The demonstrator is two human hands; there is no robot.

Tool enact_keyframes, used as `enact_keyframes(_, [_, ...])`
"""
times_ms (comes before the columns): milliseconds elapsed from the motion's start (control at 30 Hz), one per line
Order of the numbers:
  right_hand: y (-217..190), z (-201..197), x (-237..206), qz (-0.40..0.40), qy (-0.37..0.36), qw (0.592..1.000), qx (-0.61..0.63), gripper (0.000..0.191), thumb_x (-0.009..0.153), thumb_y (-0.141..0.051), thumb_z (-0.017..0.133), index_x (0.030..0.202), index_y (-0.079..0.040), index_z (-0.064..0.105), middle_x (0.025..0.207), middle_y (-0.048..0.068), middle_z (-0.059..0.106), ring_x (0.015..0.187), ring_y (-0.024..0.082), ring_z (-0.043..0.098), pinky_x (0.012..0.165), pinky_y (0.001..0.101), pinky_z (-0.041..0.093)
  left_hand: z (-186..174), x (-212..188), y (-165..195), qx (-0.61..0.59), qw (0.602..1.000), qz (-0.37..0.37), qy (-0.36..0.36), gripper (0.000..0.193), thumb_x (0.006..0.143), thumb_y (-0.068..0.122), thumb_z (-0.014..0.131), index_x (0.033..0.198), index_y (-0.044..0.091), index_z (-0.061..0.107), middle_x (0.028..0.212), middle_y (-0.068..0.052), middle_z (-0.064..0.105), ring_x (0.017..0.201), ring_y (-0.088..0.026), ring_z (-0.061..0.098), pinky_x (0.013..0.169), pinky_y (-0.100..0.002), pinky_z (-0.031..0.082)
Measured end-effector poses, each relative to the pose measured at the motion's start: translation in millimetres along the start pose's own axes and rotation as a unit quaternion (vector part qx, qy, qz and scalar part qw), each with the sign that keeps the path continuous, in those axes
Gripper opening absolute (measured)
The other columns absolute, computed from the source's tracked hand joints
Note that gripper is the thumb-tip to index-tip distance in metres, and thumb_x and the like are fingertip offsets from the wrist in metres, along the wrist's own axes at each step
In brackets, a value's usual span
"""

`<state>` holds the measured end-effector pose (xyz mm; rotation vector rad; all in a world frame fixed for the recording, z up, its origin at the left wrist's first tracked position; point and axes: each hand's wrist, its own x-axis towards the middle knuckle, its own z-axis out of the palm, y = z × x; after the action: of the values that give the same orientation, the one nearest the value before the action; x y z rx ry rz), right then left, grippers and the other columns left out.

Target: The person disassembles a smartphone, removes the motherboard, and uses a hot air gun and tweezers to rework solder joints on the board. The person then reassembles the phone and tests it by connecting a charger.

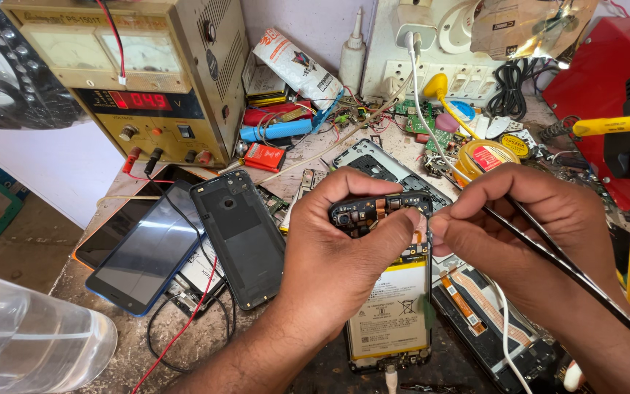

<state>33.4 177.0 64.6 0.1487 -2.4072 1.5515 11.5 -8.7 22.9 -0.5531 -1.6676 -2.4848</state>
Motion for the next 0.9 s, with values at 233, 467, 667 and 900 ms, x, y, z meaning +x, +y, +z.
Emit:
enact_keyframes(233, [-0.2, 1.0, -0.5, -0.005, -0.008, 1.000, 0.010, 0.013, 0.078, 0.003, 0.077, 0.086, 0.001, 0.067, 0.078, 0.011, 0.078, 0.072, 0.012, 0.076, 0.063, 0.0253, 0.063, 2.9, -0.1, -3.7, 0.014, 1.000, 0.008, 0.010, 0.017, 0.086, 0.001, 0.079, 0.100, 0.001, 0.070, 0.081, 0.003, 0.066, 0.071, 0.000, 0.057, 0.062, -0.019, 0.050])
enact_keyframes(467, [2.2, 1.4, -2.4, -0.029, -0.011, 0.999, -0.012, 0.014, 0.081, 0.003, 0.078, 0.090, 0.000, 0.068, 0.079, 0.010, 0.077, 0.071, 0.011, 0.074, 0.062, 0.0248, 0.059, 2.7, 0.6, -5.6, 0.008, 1.000, 0.012, 0.003, 0.017, 0.086, 0.000, 0.078, 0.100, 0.001, 0.069, 0.082, 0.003, 0.067, 0.073, 0.000, 0.059, 0.064, -0.019, 0.050])
enact_keyframes(667, [7.7, 0.8, -0.7, -0.006, -0.025, 0.998, 0.055, 0.013, 0.083, 0.004, 0.074, 0.092, 0.000, 0.065, 0.084, 0.012, 0.077, 0.076, 0.013, 0.075, 0.068, 0.0259, 0.063, 1.8, 1.8, -4.7, -0.008, 1.000, -0.005, 0.012, 0.017, 0.085, -0.001, 0.078, 0.100, 0.000, 0.069, 0.082, 0.002, 0.068, 0.072, -0.001, 0.059, 0.063, -0.020, 0.051])
enact_keyframes(900, [14.7, -2.7, -5.5, -0.033, -0.064, 0.996, 0.047, 0.016, 0.088, 0.004, 0.076, 0.100, 0.001, 0.068, 0.096, 0.014, 0.077, 0.088, 0.015, 0.078, 0.076, 0.0267, 0.064, 0.8, 2.9, -3.7, -0.047, 0.998, -0.037, 0.018, 0.019, 0.084, -0.001, 0.078, 0.101, -0.002, 0.069, 0.083, -0.002, 0.071, 0.072, -0.004, 0.063, 0.064, -0.022, 0.055])
